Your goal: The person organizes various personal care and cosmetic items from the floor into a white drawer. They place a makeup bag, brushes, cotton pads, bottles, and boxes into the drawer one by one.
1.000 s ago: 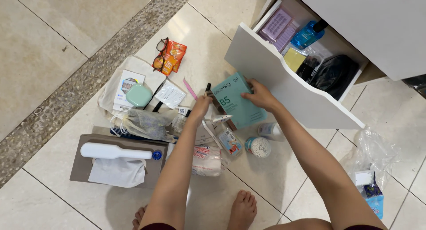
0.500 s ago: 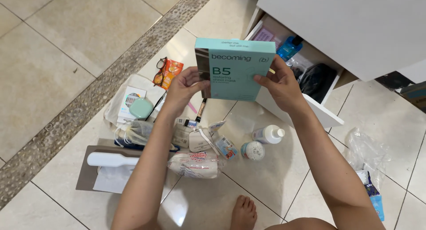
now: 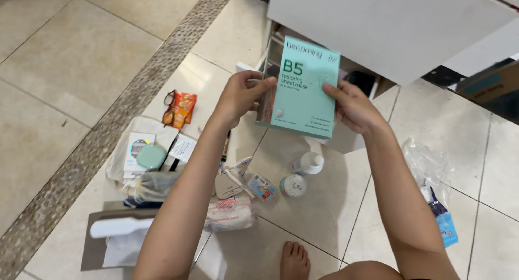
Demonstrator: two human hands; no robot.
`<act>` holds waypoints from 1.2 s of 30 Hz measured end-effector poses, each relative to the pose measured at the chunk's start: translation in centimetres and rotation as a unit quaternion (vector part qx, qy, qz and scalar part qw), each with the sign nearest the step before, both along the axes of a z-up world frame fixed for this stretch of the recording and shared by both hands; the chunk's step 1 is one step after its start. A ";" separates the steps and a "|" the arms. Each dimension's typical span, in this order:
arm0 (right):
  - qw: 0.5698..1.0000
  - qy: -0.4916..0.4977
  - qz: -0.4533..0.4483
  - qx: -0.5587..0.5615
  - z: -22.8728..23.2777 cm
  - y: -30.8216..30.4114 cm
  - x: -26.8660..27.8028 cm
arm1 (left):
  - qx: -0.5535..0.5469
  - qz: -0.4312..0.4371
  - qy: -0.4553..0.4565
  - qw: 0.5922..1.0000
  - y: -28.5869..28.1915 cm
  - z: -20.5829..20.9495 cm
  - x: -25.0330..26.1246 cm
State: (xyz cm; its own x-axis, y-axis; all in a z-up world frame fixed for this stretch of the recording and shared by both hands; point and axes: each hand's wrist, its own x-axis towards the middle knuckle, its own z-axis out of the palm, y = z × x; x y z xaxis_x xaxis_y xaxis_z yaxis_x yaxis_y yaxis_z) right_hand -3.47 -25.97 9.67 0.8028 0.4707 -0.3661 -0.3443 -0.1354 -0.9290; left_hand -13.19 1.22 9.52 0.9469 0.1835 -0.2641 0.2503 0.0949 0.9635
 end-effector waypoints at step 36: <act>0.897 -0.302 -0.020 -0.322 -9.9 -5.1 6.8 | 0.142 -0.277 0.187 0.932 -17.5 -15.2 21.1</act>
